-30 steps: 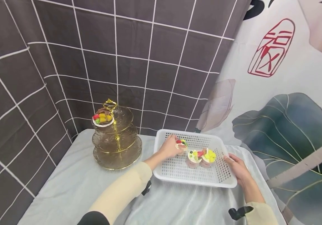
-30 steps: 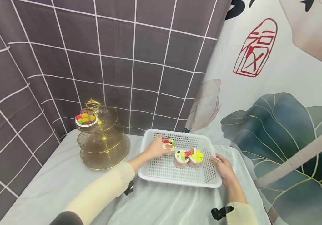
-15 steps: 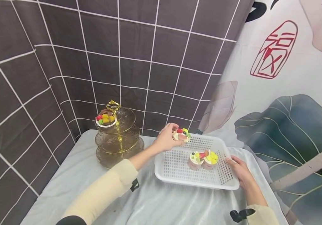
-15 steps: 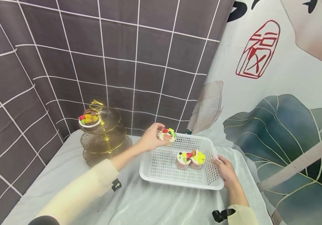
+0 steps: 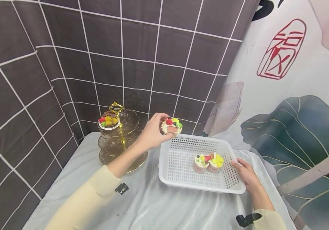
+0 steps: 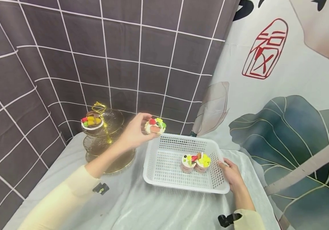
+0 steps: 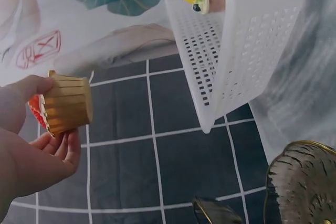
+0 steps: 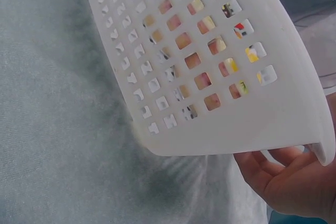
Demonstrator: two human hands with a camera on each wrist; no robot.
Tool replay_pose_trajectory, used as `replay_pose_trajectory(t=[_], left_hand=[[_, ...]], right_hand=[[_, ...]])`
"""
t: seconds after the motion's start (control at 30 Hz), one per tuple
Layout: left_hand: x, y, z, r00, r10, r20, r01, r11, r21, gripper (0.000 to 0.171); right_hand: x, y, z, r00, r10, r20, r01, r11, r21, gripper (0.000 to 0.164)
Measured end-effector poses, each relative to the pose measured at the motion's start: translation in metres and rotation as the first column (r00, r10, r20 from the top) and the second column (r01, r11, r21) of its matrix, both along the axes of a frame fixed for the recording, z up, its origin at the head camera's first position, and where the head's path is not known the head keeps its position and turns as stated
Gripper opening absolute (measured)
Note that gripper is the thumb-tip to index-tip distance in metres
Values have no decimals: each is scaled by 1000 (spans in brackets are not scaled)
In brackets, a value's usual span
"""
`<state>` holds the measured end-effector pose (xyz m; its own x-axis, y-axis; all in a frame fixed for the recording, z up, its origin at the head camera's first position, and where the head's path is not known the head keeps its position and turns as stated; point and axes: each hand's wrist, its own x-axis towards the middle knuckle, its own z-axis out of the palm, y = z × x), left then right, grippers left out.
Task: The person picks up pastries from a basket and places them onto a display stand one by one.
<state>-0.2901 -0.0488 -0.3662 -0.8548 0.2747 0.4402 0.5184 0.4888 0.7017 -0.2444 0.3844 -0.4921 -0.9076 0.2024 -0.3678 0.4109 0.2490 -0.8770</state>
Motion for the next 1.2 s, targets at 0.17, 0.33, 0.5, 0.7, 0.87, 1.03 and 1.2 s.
replay_pose_trajectory(t=[0.17, 0.33, 0.5, 0.7, 0.87, 1.03, 1.2], left_hand=[[9, -17, -4, 998, 51, -22, -51, 998, 38, 69], [17, -33, -1, 993, 115, -37, -112, 991, 72, 70], [26, -45, 5, 977, 211, -35, -207, 974, 93, 71], [34, -55, 9, 960, 279, -7, -275, 950, 149, 73], [37, -68, 12, 947, 320, 1, -317, 937, 149, 72], [37, -80, 16, 929, 370, 5, -367, 922, 124, 70], [34, -88, 18, 914, 405, 13, -404, 909, 99, 67]], right_hand=[[1, 0, -2, 1000, -2, -10, 3, 1000, 9, 68], [1, 0, -3, 1000, 3, -8, -3, 1000, 22, 69], [0, 1, -4, 1000, 0, -5, 0, 1000, 28, 70], [-1, 2, -3, 1000, -7, 1, 7, 1000, 22, 72], [0, 0, -3, 1000, -5, -1, 5, 1000, 19, 72], [0, 0, -4, 1000, 1, -8, 0, 1000, 31, 72], [0, 0, -4, 1000, -2, -11, 2, 1000, 19, 72]])
